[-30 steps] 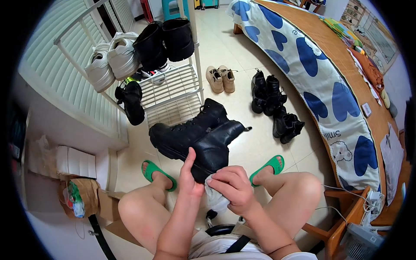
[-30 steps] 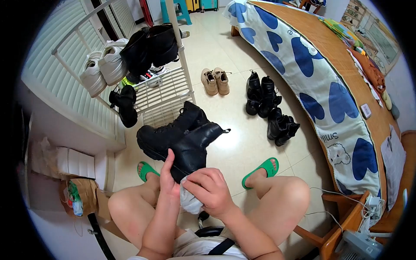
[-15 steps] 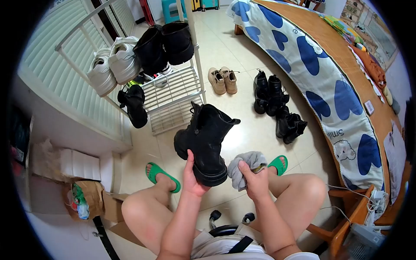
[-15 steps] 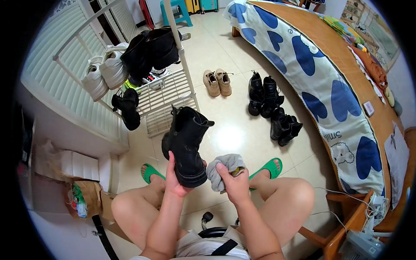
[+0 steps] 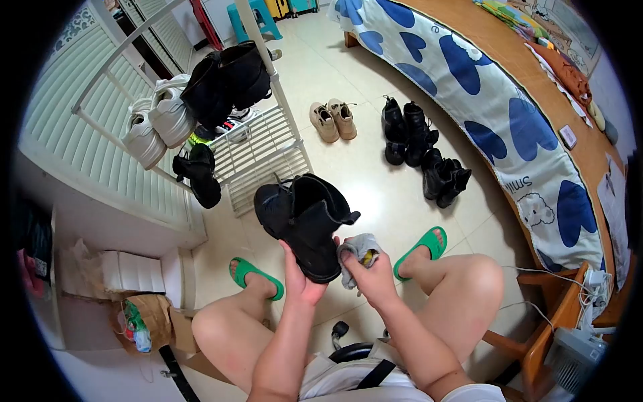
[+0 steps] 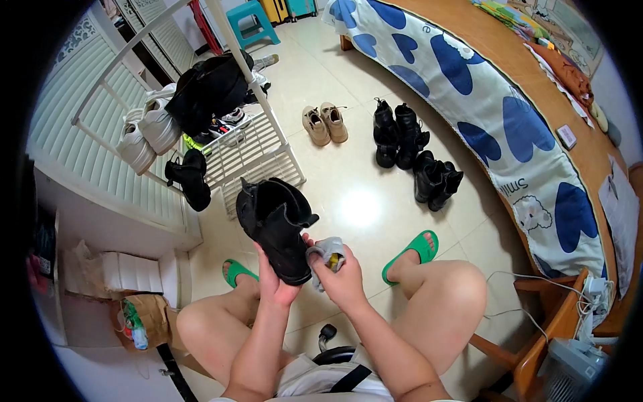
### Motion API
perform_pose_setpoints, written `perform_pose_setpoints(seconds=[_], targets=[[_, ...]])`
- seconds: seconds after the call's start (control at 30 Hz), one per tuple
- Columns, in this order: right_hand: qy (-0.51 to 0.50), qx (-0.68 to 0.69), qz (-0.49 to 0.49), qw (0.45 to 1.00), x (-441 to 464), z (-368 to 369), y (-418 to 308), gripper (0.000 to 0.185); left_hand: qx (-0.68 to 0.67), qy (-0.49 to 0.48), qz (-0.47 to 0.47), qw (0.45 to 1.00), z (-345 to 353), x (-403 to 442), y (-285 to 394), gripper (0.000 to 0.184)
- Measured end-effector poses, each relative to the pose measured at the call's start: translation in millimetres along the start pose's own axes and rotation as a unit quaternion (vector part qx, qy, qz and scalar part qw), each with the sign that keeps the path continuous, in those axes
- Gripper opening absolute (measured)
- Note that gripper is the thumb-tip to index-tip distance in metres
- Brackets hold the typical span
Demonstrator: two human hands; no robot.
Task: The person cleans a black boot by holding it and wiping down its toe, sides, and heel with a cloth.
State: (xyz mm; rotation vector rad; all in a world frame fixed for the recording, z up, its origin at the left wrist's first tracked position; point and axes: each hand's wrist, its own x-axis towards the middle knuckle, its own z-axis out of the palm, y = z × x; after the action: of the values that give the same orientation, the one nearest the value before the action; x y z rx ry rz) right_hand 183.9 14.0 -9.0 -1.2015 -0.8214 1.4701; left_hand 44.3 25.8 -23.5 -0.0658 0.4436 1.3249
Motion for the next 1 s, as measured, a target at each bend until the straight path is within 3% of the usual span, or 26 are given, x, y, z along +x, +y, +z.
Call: perform_pose_setpoints(seconds=[0.07,0.2,0.47,0.6,0.67,0.73,0.83,1.0], targets=[[0.009,-0.188,-0.060,0.980,-2,-1,10,0.032,-0.043,0.029,0.083,0.995,-7,8,1,0.069],[0.011,-0.251,-0.078,0.965,-15,17,9,0.031,-0.014,0.017,0.084,0.996,-12,9,-4,0.067],[0.112,-0.126,0.009,0.986,22,7,24,0.027,0.014,0.082,0.162,0.983,8,9,-19,0.065],[0.094,-0.132,0.004,0.987,1,21,30,0.030,0.078,0.077,0.197,0.974,-9,14,-12,0.069],[0.091,-0.228,-0.046,0.968,-7,26,32,0.025,0.083,0.089,0.195,0.973,-10,13,-13,0.070],[0.103,-0.233,-0.060,0.965,2,21,34,0.026,0.087,0.101,0.191,0.972,-5,8,-16,0.071],[0.121,-0.142,0.056,0.981,18,16,9,0.025,0.097,0.064,0.176,0.978,0,7,-21,0.072],[0.111,-0.162,0.012,0.981,5,22,40,0.029,0.105,0.089,0.181,0.974,-15,11,-16,0.071]])
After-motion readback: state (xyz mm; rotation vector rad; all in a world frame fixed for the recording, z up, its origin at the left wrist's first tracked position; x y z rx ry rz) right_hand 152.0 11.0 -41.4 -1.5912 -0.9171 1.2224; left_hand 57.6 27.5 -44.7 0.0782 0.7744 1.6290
